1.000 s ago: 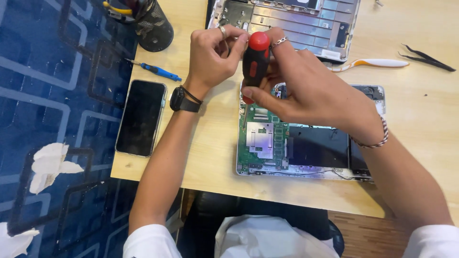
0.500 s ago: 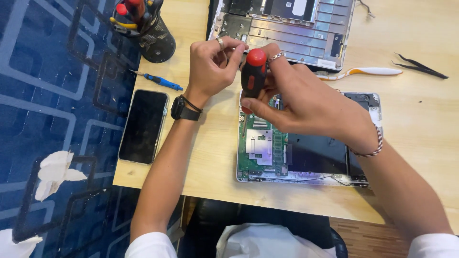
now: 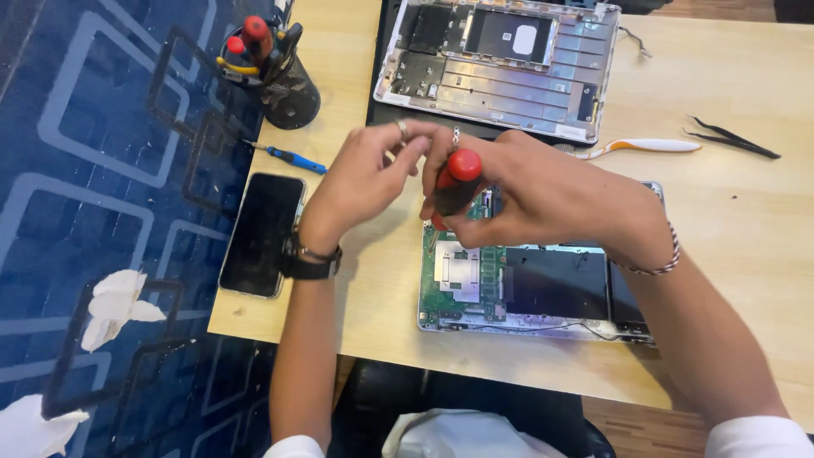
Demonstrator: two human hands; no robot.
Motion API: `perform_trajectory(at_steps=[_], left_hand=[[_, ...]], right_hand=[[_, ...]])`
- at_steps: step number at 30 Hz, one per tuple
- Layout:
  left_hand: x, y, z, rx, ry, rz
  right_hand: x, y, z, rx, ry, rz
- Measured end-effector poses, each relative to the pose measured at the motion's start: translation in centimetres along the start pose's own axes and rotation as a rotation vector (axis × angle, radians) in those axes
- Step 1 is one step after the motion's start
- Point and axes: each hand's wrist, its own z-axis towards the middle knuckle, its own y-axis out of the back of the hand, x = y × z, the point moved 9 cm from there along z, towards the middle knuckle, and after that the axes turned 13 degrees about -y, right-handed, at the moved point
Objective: Disassembling a laptop by removing internal screws, the battery, and the motherboard using a screwdriver and manual manipulation.
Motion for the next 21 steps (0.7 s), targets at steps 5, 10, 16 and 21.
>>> perform_trajectory(at_steps=[5,10,16,21], left_hand=[[-1.2,-3.5,-6.1,0.019,0.083,-0.31],[-1.2,-4.6,-8.3,-0.105,0.052,-0.273],[-1.6,-3.5,-9.0,-0.274,-0.123,-0.032],[-2.7,-3.6,-8.6,-0.277,-0.174,-0.054]], right_hand=[[-0.3,-0.1,0.4,0.0,-0.063,0.047],[0.0,-0.2,-0.1,-0.028,-0.054,-0.052],[3.7,0.3,-1.7,-0.157,0.111,-0.163],[4.2,0.1,-2.5,-0.325,-0.067,-0.394]])
